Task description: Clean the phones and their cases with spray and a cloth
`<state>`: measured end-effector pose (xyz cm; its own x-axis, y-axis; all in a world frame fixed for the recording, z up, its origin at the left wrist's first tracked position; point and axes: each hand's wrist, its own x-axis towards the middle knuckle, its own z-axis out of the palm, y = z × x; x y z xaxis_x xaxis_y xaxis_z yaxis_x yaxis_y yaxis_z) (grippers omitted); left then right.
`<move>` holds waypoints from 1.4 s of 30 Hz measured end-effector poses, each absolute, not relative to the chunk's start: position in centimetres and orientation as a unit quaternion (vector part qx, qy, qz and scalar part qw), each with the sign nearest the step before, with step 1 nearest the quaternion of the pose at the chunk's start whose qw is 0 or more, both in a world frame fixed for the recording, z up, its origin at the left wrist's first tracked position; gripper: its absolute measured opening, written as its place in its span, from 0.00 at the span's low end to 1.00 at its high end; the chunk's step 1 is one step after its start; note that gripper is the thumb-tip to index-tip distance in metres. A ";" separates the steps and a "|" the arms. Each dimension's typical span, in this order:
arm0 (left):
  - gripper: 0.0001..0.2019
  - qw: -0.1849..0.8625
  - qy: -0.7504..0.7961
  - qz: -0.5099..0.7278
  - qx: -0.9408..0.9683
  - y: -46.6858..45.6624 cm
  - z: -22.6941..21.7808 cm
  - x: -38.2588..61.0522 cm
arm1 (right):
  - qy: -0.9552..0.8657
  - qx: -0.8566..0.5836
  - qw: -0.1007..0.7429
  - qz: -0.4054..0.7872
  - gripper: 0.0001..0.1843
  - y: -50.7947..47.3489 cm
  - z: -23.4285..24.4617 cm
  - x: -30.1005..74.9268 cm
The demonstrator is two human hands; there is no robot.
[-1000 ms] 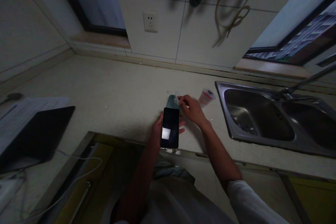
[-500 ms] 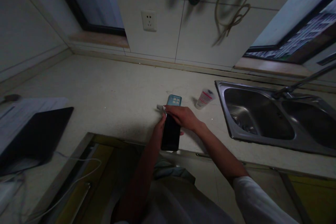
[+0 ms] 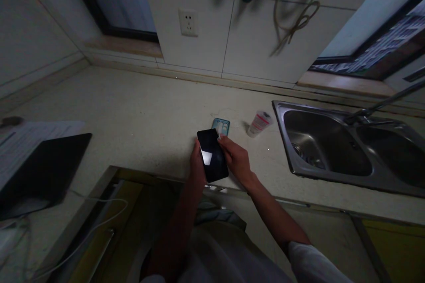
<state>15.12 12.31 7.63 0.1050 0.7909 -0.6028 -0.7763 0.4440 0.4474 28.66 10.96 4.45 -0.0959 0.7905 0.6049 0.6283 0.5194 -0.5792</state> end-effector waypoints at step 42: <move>0.24 0.791 0.309 0.528 -0.009 12.8 8.8 15.6 | -0.874 -0.383 0.287 0.086 0.21 12.2 9.4 27.9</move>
